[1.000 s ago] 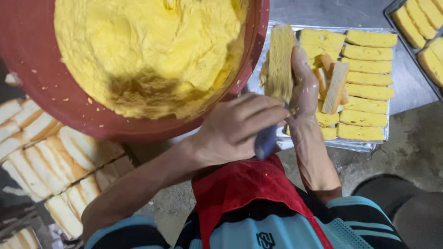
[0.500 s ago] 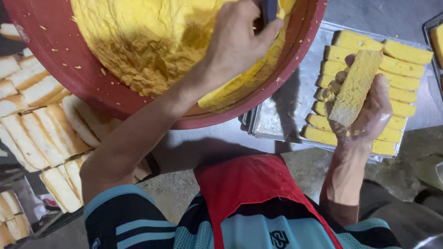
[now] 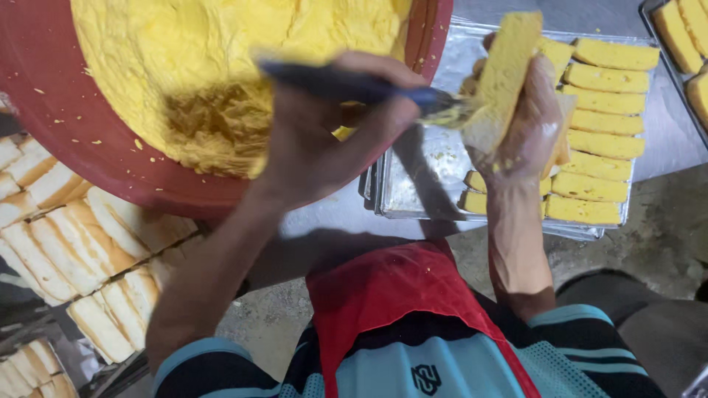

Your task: The person applies a yellow spread to slices of bread using a brush and arranges the coated slices onto a metal tray.

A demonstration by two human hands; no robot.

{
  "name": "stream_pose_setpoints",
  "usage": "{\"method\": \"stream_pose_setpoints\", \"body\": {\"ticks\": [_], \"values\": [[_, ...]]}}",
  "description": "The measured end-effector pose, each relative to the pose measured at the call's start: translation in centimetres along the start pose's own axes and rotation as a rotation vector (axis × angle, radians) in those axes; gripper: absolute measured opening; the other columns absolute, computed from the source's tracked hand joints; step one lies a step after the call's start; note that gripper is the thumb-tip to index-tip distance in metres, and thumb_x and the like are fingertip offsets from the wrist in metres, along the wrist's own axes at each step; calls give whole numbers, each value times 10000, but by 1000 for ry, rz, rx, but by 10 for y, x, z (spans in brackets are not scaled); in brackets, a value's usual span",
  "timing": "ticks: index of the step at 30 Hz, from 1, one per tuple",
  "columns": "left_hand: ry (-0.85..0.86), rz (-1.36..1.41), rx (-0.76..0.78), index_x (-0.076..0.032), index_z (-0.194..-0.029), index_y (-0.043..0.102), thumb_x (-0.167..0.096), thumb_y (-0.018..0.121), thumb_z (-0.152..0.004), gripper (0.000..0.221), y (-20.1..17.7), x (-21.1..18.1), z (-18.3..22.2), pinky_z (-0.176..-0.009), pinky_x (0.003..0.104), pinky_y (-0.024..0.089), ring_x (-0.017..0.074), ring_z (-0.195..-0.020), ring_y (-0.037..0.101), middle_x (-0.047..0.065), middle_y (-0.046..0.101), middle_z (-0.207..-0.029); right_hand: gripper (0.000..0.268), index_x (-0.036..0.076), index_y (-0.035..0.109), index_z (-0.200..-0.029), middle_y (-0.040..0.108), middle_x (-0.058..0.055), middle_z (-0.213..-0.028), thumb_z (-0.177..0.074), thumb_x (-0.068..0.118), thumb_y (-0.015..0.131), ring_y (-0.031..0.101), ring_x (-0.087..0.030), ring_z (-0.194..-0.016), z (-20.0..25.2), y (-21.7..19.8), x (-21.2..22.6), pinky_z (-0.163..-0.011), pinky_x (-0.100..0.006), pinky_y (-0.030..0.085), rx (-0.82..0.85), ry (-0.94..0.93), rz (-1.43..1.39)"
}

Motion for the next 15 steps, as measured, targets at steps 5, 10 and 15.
{"method": "stream_pose_setpoints", "body": {"ticks": [5, 10, 15], "values": [[590, -894, 249, -4, -1159, 664, -141, 740, -892, 309, 78, 5, 11, -834, 340, 636, 285, -1038, 726, 149, 700, -1158, 545, -51, 556, -1433, 644, -110, -1020, -1187, 409, 399, 650, -180, -827, 0, 23, -3, -686, -279, 536, 326, -65, 205], [54, -516, 206, -58, -1143, 708, -186, 699, -1031, 170, 20, -2, -28, -814, 278, 640, 131, -930, 772, 41, 765, -1044, 505, -31, 534, -1479, 662, -118, -1065, -1186, 353, 390, 648, -174, -838, 17, 29, -15, -734, -274, 536, 256, 103, 106], [633, -723, 295, 39, -1065, 692, -101, 643, -872, 244, 56, 8, -10, -843, 456, 595, 292, -1040, 680, 162, 672, -1143, 454, 0, 532, -1388, 650, -104, -1009, -1159, 370, 402, 643, -170, -822, 7, 26, -11, -724, -281, 535, 329, 98, -80]]}}
Point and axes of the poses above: each hand's wrist, its own z-axis away from the middle knuckle, its own y-axis out of the palm, x = y × z, the point moved 3 cm from there along -z, towards the middle knuckle
